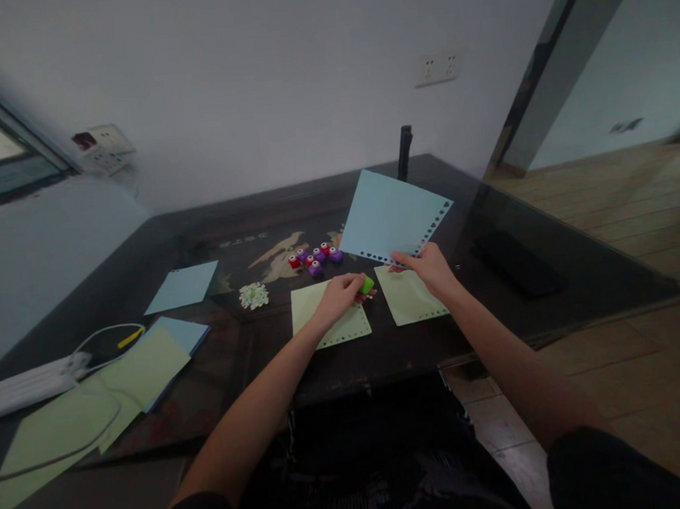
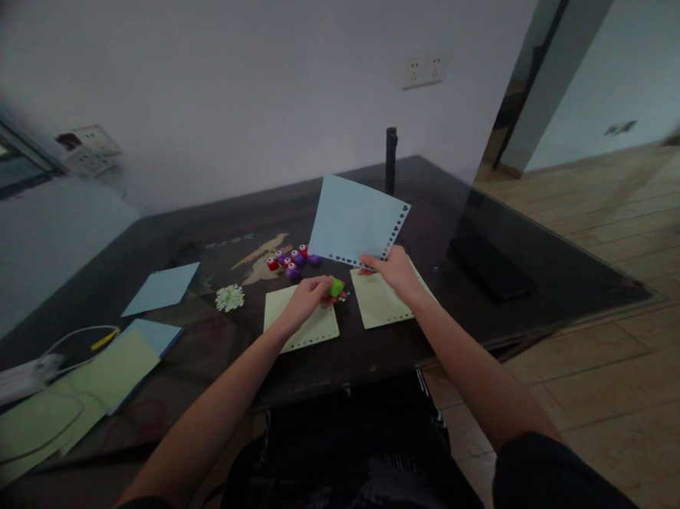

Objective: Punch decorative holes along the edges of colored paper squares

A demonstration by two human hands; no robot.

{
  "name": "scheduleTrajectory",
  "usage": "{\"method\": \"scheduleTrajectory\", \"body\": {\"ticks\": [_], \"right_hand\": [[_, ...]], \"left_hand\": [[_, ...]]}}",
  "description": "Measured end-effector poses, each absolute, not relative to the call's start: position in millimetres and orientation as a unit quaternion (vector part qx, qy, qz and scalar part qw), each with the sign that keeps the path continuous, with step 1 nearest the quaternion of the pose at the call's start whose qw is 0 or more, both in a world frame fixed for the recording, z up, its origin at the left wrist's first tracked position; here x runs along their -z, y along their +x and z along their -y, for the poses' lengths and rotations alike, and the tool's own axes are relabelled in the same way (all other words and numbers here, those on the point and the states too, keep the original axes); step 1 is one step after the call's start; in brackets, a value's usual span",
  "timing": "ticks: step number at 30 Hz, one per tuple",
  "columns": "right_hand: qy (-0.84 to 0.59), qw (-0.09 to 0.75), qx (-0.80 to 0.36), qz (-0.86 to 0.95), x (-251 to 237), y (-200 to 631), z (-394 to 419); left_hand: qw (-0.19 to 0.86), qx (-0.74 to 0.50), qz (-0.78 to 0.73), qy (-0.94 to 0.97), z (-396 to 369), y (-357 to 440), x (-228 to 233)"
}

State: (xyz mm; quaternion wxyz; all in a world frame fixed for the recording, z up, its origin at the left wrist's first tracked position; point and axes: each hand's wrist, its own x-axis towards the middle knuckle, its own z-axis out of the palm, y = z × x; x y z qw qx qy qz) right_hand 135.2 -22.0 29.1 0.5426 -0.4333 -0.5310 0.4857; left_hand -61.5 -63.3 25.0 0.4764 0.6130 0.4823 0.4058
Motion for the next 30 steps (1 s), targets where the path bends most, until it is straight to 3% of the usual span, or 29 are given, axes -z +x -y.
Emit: {"method": "scheduleTrajectory", "body": {"ticks": [8,16,22,26,30], "right_hand": [[-0.443,0.518,-0.472,0.560,-30.4,136.0,21.7],[-0.455,0.505,-0.473,0.561,-38.0,134.0,26.1],[-0.455,0.503,-0.470,0.565,-40.1,133.6,27.7],[-0.452,0.508,-0.472,0.561,-40.5,132.5,28.6],[-0.448,0.524,-0.474,0.548,-41.7,133.1,27.8]], "left_hand": [[0.478,-0.411,-0.483,0.607,62.0,-62.8,-20.6],[0.671,-0.442,-0.425,0.417,65.1,-61.1,-28.1],[0.747,-0.431,-0.374,0.341,63.6,-64.3,-30.2],[0.752,-0.433,-0.363,0.339,64.3,-63.7,-32.7],[0.692,-0.450,-0.391,0.407,66.6,-61.8,-33.2]]}}
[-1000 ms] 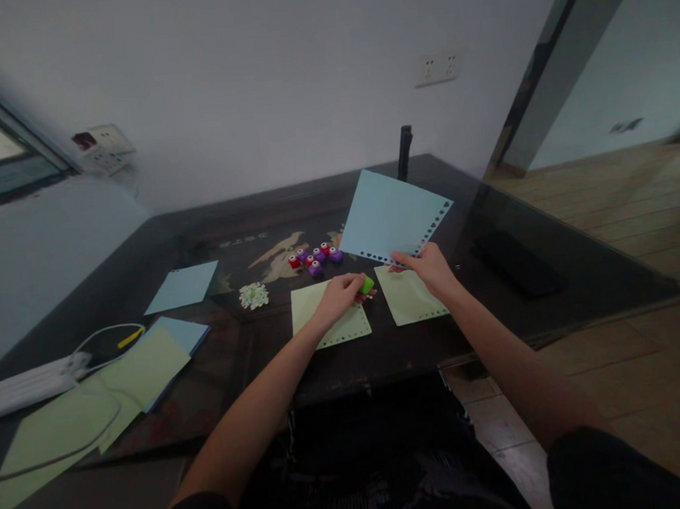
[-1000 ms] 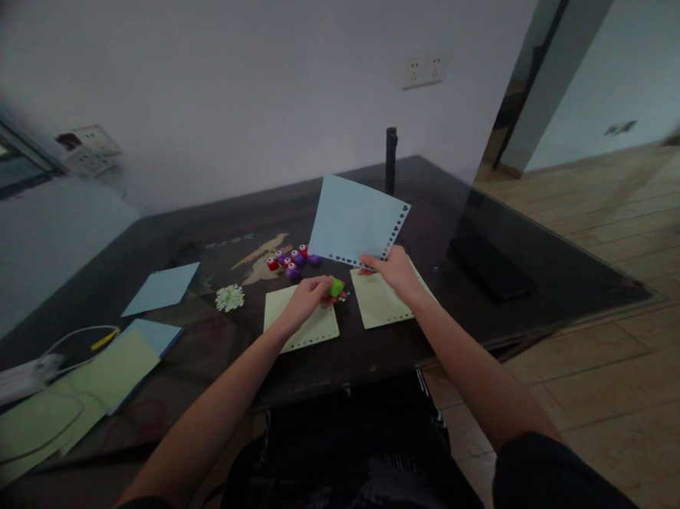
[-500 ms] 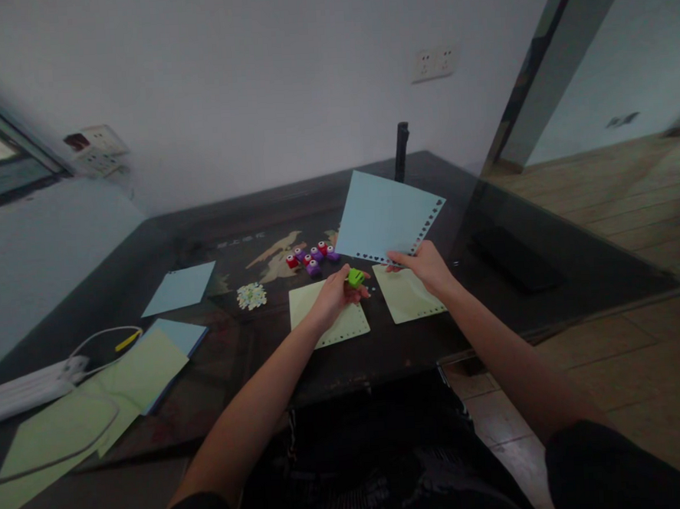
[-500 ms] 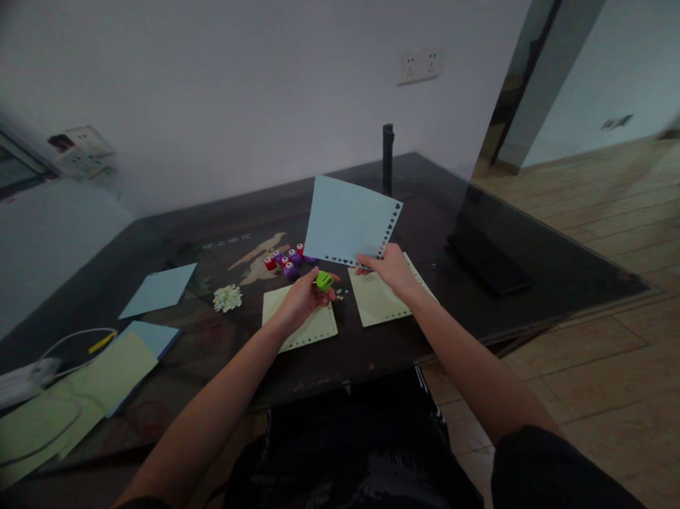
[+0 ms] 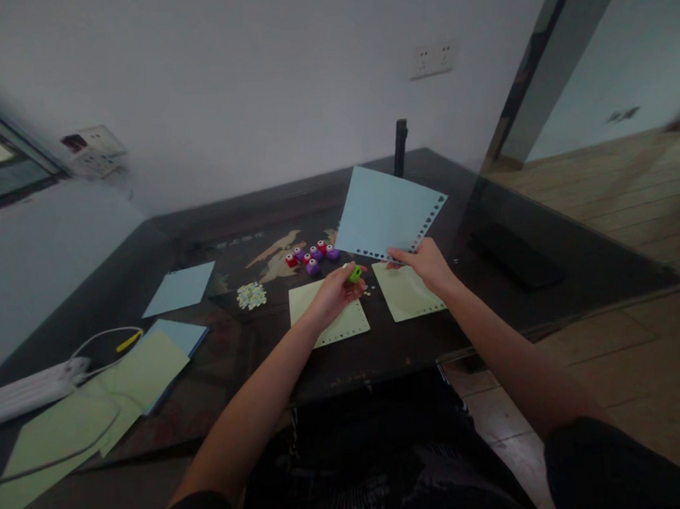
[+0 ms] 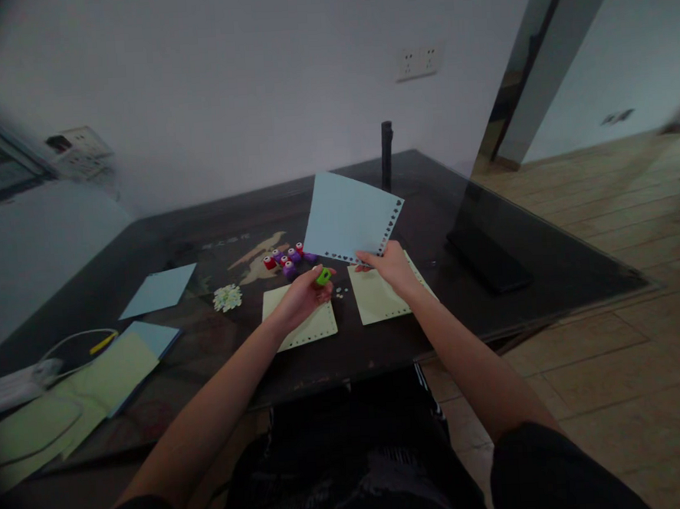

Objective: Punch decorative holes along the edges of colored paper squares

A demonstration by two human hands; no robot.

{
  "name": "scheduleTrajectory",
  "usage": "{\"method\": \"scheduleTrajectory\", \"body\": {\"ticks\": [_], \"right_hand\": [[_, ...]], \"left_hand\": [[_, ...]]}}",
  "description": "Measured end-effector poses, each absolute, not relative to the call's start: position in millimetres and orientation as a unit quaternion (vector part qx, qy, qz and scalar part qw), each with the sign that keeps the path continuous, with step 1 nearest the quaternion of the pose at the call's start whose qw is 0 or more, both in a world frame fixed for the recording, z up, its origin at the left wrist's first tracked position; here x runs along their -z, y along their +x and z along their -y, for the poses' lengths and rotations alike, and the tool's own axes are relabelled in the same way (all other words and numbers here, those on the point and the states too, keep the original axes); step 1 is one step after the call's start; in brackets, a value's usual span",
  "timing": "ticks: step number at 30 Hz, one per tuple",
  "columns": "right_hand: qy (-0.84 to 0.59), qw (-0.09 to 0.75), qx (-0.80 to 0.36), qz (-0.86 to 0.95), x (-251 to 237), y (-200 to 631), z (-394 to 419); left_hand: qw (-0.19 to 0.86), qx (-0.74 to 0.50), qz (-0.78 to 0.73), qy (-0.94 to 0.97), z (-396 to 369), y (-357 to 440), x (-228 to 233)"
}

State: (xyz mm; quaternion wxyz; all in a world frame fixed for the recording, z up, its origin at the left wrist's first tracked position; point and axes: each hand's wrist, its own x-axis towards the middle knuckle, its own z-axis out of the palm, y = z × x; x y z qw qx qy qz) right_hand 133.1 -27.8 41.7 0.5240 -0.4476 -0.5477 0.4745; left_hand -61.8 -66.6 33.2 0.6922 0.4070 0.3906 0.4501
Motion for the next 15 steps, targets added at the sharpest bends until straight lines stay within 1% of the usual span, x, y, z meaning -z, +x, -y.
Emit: {"method": "scheduleTrajectory", "body": {"ticks": [4,9,15], "right_hand": [[-0.446,0.565,-0.473,0.508,-43.4,140.6,23.0],[-0.443,0.614,-0.462,0.461,-45.3,153.3,15.9],[-0.424,0.632,-0.452,0.465,-44.6,159.0,12.3]], "left_hand": [[0.605,-0.476,-0.422,0.480,69.2,-58.5,-35.4],[0.535,-0.467,-0.436,0.553,69.0,-53.8,-38.6],[0.384,-0.432,-0.458,0.676,45.4,-51.6,-36.2]]}}
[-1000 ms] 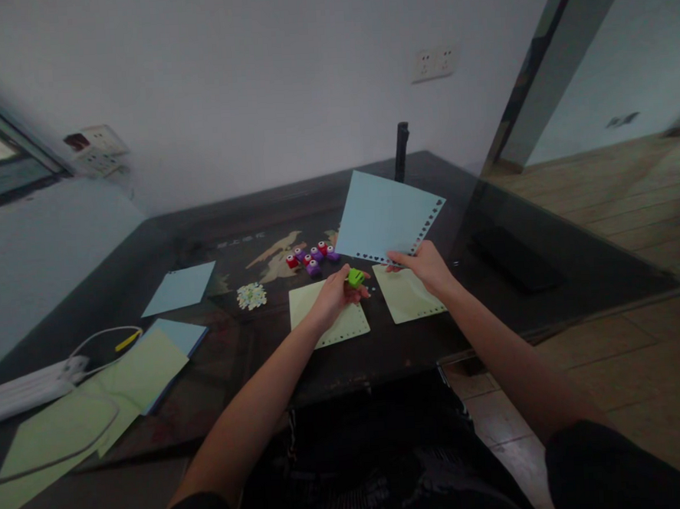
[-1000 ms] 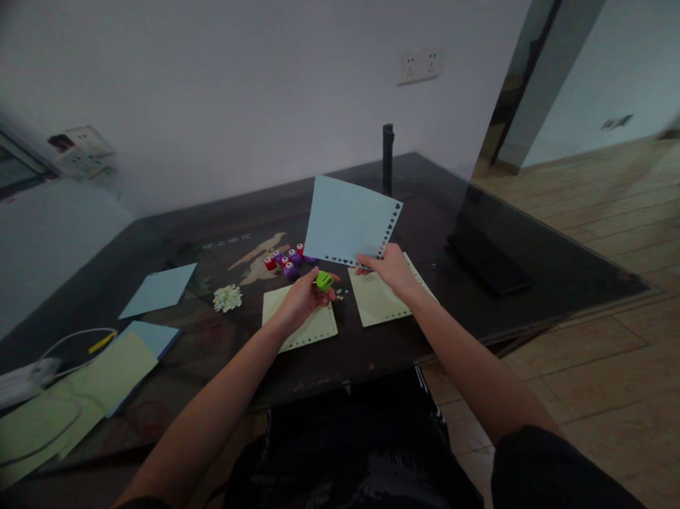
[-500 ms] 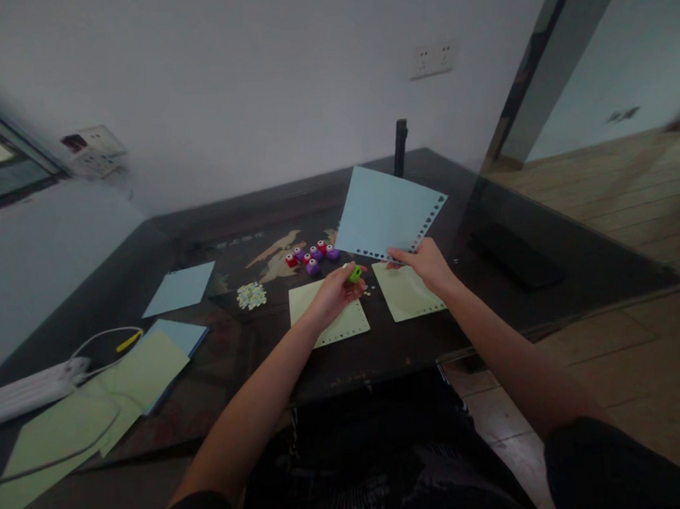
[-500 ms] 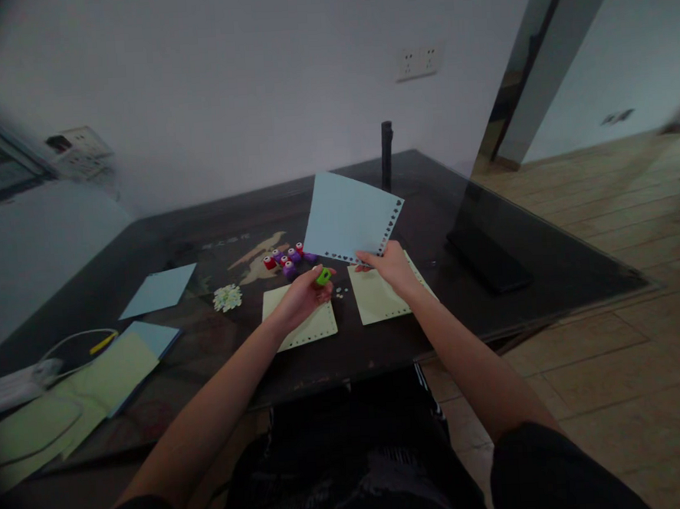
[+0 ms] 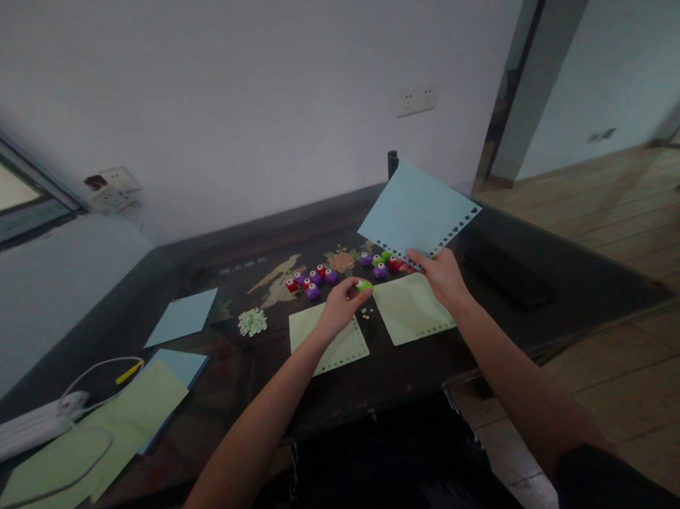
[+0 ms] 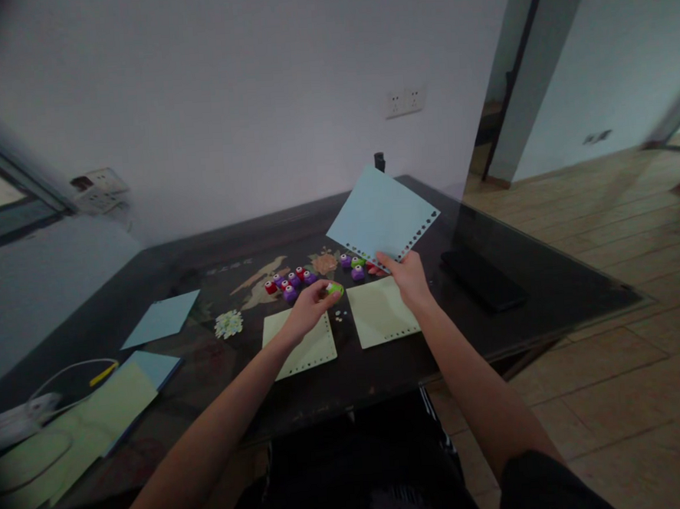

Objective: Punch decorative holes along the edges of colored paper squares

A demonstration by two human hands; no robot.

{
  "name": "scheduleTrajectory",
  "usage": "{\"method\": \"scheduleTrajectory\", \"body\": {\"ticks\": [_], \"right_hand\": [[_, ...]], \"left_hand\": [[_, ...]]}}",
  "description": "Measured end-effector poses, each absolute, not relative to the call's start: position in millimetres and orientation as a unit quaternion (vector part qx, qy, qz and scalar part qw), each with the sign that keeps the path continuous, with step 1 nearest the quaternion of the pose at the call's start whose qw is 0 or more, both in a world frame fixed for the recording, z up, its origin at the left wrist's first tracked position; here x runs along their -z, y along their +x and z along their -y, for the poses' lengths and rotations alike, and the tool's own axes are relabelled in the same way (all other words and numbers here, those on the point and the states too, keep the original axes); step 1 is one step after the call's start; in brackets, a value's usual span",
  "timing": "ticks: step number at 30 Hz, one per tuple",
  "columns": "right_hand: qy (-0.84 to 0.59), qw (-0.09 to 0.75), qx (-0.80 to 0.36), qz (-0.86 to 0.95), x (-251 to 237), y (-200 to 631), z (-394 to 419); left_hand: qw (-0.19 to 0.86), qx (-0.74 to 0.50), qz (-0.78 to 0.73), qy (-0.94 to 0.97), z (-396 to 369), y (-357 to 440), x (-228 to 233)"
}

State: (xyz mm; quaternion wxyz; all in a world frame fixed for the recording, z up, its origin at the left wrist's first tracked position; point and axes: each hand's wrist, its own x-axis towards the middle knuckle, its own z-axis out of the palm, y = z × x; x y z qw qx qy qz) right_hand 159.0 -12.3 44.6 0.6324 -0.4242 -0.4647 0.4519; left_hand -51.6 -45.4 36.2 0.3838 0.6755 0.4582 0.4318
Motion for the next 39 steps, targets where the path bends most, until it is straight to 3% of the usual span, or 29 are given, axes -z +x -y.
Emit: {"method": "scheduleTrajectory", "body": {"ticks": [11,17,34,39], "right_hand": [[-0.401,0.636,-0.487,0.445,-51.5,156.5,19.0],[-0.396,0.643,-0.480,0.447,-50.8,157.4,18.8],[-0.415,0.635,-0.485,0.435,-56.4,154.6,24.0],[-0.418,0.624,-0.481,0.453,-54.8,154.3,23.7]], "left_hand": [[0.167,-0.338,-0.553,0.743,-41.0,-28.4,-16.2],[0.116,-0.258,-0.585,0.760,-47.8,-25.6,-5.8],[0.125,-0.288,-0.578,0.753,-27.7,-32.5,-10.0],[0.160,-0.269,-0.513,0.799,-10.9,-17.7,-20.2]]}}
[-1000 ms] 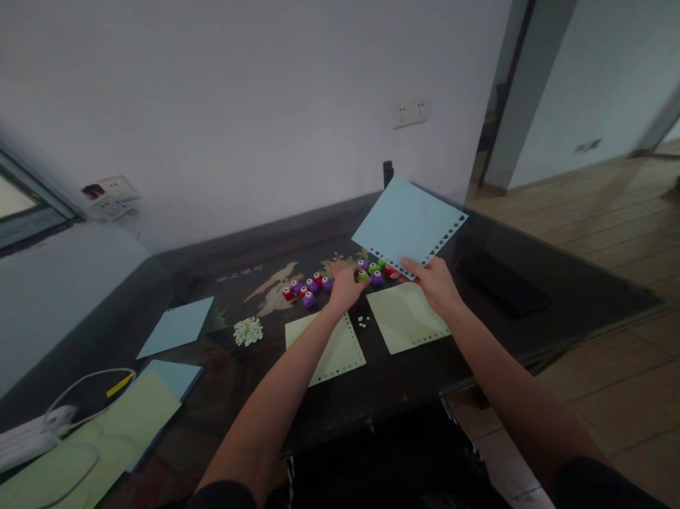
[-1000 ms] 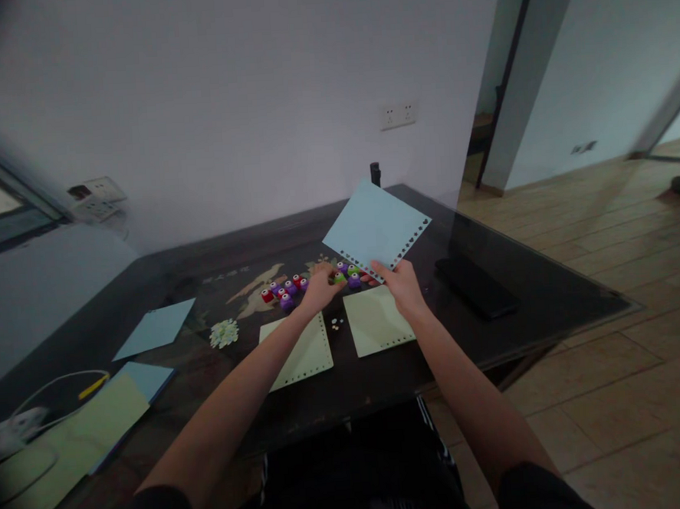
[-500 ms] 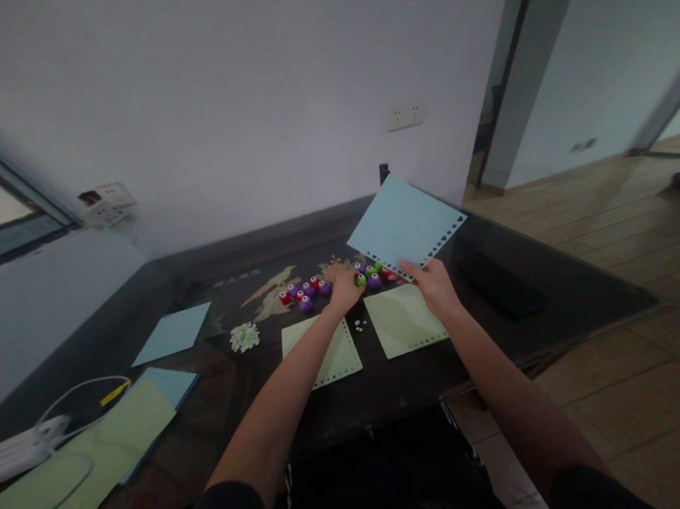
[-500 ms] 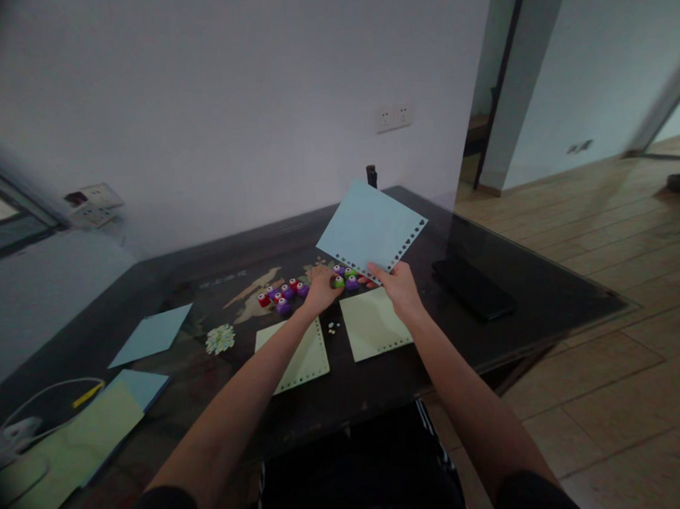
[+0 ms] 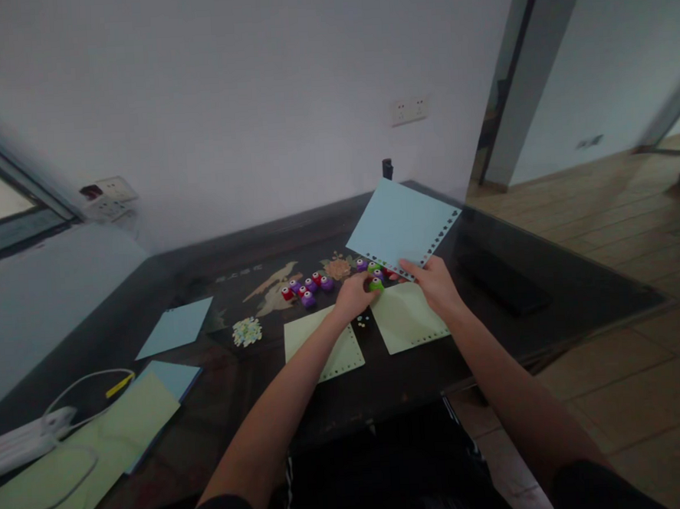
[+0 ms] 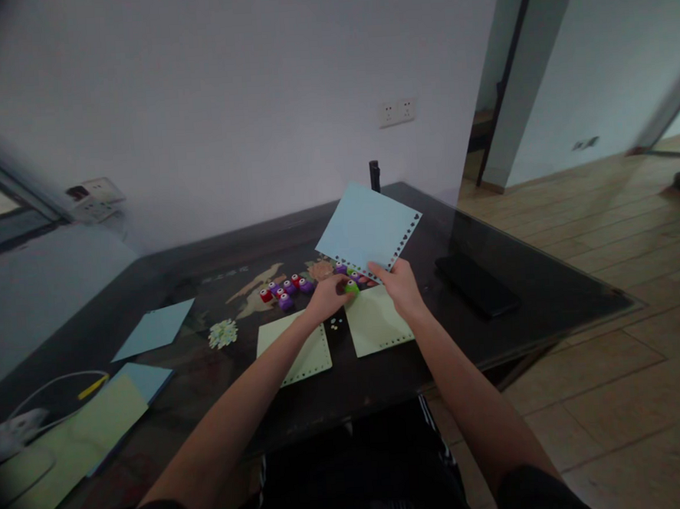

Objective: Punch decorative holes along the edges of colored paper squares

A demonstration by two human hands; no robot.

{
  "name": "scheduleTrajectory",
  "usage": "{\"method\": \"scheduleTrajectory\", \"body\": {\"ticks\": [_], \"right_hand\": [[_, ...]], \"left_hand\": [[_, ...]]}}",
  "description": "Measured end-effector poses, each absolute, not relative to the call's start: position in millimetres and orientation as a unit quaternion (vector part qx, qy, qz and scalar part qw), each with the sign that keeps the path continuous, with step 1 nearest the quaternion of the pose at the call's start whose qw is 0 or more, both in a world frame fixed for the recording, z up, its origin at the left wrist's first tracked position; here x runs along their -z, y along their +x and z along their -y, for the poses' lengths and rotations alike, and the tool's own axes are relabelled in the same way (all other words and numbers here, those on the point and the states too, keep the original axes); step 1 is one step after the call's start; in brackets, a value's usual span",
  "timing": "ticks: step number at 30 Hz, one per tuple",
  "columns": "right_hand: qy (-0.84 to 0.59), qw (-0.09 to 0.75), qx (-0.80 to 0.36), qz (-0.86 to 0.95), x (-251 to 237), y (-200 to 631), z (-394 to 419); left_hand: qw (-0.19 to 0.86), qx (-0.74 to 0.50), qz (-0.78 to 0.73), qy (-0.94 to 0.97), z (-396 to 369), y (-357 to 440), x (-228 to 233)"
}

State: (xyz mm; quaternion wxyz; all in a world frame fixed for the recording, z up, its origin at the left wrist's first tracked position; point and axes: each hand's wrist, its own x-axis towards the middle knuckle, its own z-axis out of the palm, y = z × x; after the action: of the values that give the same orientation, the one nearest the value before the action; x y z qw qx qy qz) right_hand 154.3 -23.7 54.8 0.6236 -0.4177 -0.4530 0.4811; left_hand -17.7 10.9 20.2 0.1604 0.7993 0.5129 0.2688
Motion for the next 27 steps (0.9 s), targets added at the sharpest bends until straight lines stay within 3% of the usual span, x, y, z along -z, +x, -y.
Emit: {"method": "scheduleTrajectory", "body": {"ticks": [8,27], "right_hand": [[-0.409,0.640,-0.489,0.429,-51.2,155.1,21.0],[-0.413,0.626,-0.485,0.450,-51.0,156.1,20.7]], "left_hand": [[0.136,-0.254,-0.508,0.812,-11.2,12.3,-19.2],[0.113,-0.280,-0.520,0.799,-26.9,-5.7,-13.2]]}}
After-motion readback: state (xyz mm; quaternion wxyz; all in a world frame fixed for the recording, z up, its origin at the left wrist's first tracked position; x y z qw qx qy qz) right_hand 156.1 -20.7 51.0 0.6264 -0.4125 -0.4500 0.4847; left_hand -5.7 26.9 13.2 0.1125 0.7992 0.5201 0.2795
